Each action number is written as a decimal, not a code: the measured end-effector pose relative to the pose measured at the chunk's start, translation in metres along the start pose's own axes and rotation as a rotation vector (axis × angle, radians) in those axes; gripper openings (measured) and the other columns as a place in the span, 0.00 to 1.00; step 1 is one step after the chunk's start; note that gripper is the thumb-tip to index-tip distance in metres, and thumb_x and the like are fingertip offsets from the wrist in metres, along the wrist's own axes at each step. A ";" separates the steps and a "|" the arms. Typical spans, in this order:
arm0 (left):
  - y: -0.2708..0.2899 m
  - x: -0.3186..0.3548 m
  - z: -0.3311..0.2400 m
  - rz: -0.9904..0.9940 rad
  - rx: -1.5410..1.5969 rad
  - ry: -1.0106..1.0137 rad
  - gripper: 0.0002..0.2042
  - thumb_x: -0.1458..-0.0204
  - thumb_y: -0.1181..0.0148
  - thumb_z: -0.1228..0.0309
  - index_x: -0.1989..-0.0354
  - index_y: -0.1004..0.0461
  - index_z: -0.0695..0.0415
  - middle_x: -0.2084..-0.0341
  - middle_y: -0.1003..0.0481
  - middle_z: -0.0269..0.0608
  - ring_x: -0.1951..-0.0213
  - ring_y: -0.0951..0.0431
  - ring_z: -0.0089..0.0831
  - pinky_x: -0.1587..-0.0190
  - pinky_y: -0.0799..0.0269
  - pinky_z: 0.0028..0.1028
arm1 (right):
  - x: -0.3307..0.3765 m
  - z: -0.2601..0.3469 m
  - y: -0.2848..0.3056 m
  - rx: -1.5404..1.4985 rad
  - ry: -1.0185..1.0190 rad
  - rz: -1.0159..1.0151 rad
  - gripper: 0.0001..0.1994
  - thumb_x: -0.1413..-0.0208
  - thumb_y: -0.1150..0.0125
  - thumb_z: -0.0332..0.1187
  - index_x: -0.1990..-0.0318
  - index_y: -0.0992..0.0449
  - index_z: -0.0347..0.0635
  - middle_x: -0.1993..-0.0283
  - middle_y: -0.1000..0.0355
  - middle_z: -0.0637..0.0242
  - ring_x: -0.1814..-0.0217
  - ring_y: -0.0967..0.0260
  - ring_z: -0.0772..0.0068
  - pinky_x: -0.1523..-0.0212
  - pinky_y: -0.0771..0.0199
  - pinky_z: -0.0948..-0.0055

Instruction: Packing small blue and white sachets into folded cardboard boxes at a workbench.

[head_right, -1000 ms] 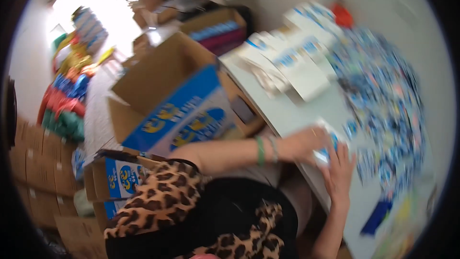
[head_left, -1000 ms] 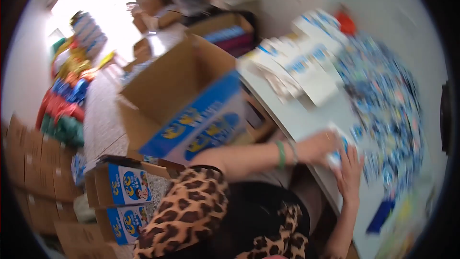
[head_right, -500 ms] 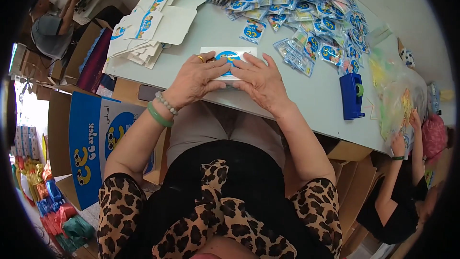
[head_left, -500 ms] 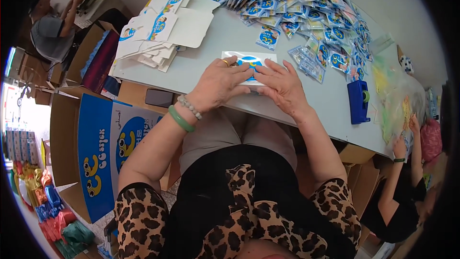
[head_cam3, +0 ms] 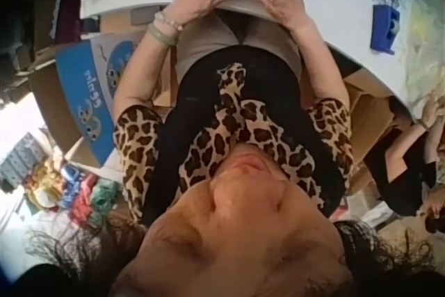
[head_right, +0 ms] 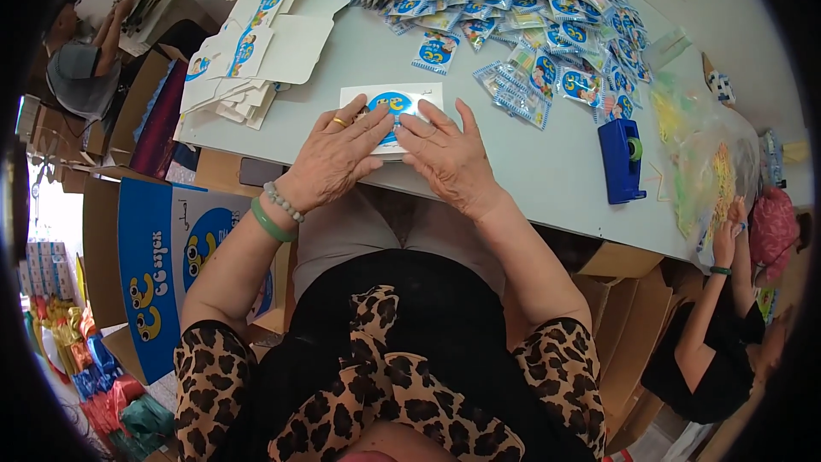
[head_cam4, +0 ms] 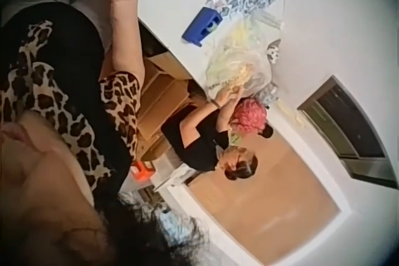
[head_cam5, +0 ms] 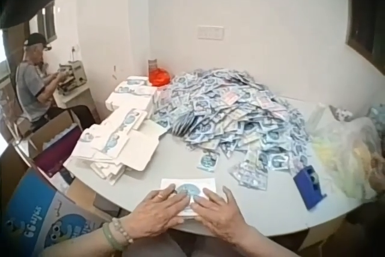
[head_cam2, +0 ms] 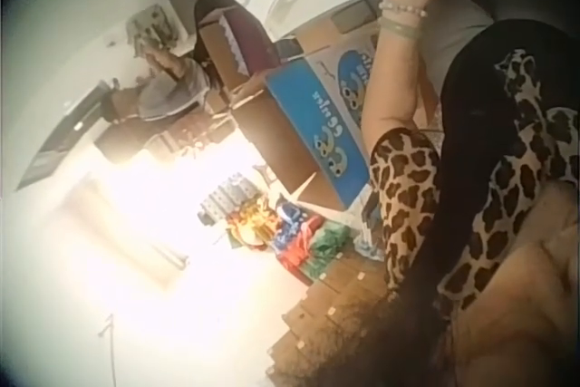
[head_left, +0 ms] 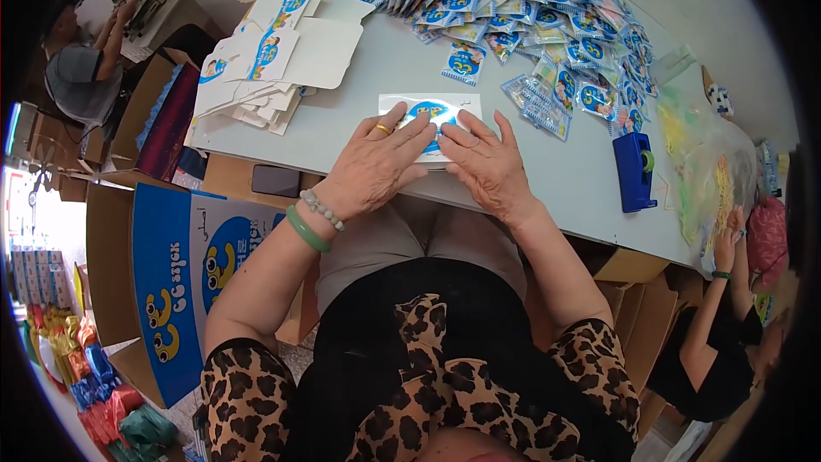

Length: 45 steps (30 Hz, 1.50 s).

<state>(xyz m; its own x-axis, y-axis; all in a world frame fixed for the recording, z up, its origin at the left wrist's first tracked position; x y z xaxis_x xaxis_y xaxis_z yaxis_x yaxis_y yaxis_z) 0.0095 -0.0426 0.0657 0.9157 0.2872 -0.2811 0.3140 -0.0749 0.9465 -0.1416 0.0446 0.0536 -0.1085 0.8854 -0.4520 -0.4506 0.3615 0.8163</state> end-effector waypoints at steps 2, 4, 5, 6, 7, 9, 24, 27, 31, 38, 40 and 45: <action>0.001 0.000 -0.001 0.006 0.027 -0.009 0.27 0.46 0.43 0.61 0.37 0.39 0.53 0.38 0.38 0.38 0.34 0.44 0.44 0.37 0.47 0.38 | 0.001 0.002 0.003 0.019 -0.003 0.002 0.20 0.50 0.37 0.30 0.47 0.26 0.54 0.41 0.30 0.72 0.32 0.42 0.64 0.31 0.59 0.50; -0.002 0.001 -0.001 0.037 -0.028 0.023 0.28 0.47 0.43 0.62 0.37 0.40 0.53 0.37 0.39 0.38 0.34 0.44 0.44 0.37 0.47 0.39 | 0.001 0.005 0.005 0.030 0.003 0.020 0.19 0.50 0.38 0.28 0.48 0.26 0.52 0.41 0.31 0.72 0.32 0.42 0.64 0.31 0.59 0.50; -0.003 0.001 -0.001 0.039 -0.024 0.016 0.28 0.47 0.43 0.62 0.37 0.40 0.53 0.37 0.39 0.38 0.34 0.44 0.44 0.37 0.47 0.39 | 0.000 0.004 0.007 0.033 -0.005 0.018 0.19 0.50 0.38 0.28 0.48 0.26 0.52 0.41 0.31 0.72 0.32 0.42 0.64 0.31 0.59 0.50; -0.003 0.001 -0.001 0.030 -0.036 0.028 0.28 0.47 0.43 0.62 0.37 0.40 0.53 0.38 0.38 0.37 0.35 0.44 0.44 0.37 0.46 0.39 | -0.001 0.003 0.007 0.048 0.015 0.031 0.18 0.50 0.39 0.28 0.49 0.26 0.51 0.42 0.30 0.71 0.33 0.41 0.64 0.32 0.57 0.50; -0.003 0.001 0.000 0.022 -0.049 0.040 0.28 0.47 0.42 0.62 0.37 0.40 0.53 0.38 0.38 0.37 0.35 0.44 0.45 0.38 0.45 0.39 | -0.002 0.002 0.006 0.063 0.036 0.043 0.17 0.50 0.40 0.27 0.50 0.26 0.50 0.42 0.30 0.70 0.33 0.40 0.64 0.32 0.55 0.51; -0.002 -0.003 -0.003 0.014 -0.073 0.020 0.28 0.47 0.42 0.63 0.38 0.39 0.53 0.39 0.37 0.38 0.35 0.44 0.46 0.38 0.45 0.39 | 0.001 -0.003 0.002 0.051 0.039 -0.022 0.17 0.50 0.40 0.27 0.51 0.25 0.50 0.43 0.30 0.70 0.34 0.39 0.64 0.33 0.52 0.51; -0.022 -0.020 -0.019 0.007 -0.213 0.120 0.35 0.53 0.38 0.56 0.37 0.40 0.57 0.39 0.39 0.47 0.36 0.45 0.55 0.34 0.54 0.51 | 0.030 0.004 0.014 0.112 0.000 -0.163 0.15 0.48 0.45 0.29 0.51 0.27 0.43 0.42 0.33 0.64 0.35 0.40 0.61 0.36 0.49 0.47; -0.023 -0.023 -0.020 0.016 -0.234 0.102 0.33 0.50 0.39 0.57 0.37 0.41 0.58 0.39 0.39 0.48 0.36 0.46 0.56 0.34 0.54 0.52 | 0.070 -0.040 0.073 0.372 -0.181 -0.432 0.14 0.53 0.43 0.27 0.56 0.27 0.36 0.51 0.29 0.53 0.46 0.33 0.53 0.44 0.38 0.51; -0.029 -0.027 -0.023 -0.045 -0.276 0.156 0.32 0.49 0.40 0.58 0.38 0.40 0.59 0.39 0.38 0.49 0.36 0.46 0.58 0.35 0.53 0.53 | 0.146 -0.114 0.177 0.845 -0.905 -0.437 0.15 0.54 0.38 0.33 0.58 0.26 0.37 0.56 0.29 0.55 0.54 0.32 0.50 0.52 0.34 0.56; -0.036 -0.034 -0.027 -0.081 -0.312 0.231 0.30 0.48 0.41 0.57 0.39 0.39 0.59 0.40 0.38 0.49 0.37 0.46 0.60 0.36 0.51 0.54 | 0.241 -0.196 0.194 -0.156 -1.365 -0.488 0.11 0.52 0.38 0.36 0.71 0.22 0.35 0.71 0.24 0.63 0.67 0.29 0.63 0.63 0.33 0.69; -0.038 -0.032 -0.026 -0.083 -0.320 0.230 0.30 0.48 0.41 0.57 0.39 0.39 0.59 0.40 0.38 0.48 0.37 0.45 0.60 0.36 0.51 0.54 | 0.241 -0.197 0.191 -0.340 -1.351 -0.580 0.09 0.53 0.37 0.35 0.72 0.21 0.37 0.72 0.25 0.67 0.67 0.30 0.68 0.64 0.34 0.71; -0.040 -0.030 -0.024 -0.083 -0.335 0.248 0.30 0.47 0.42 0.57 0.38 0.39 0.58 0.39 0.38 0.48 0.37 0.44 0.61 0.36 0.51 0.53 | 0.241 -0.187 0.184 -0.571 -1.514 -0.854 0.10 0.52 0.37 0.32 0.62 0.24 0.40 0.64 0.26 0.67 0.61 0.32 0.70 0.54 0.34 0.67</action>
<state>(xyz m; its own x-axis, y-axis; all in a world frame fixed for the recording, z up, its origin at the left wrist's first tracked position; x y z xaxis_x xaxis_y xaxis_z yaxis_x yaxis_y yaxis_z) -0.0361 -0.0251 0.0401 0.7900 0.5031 -0.3504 0.2480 0.2605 0.9331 -0.4164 0.2696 0.0283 0.9425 0.1237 0.3105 -0.1944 0.9586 0.2083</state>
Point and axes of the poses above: each hand's wrist, its own x-axis away from the middle knuckle, its own y-axis out of the back of the hand, z = x × y, the point moved 5 cm from there along -x, towards the middle knuckle
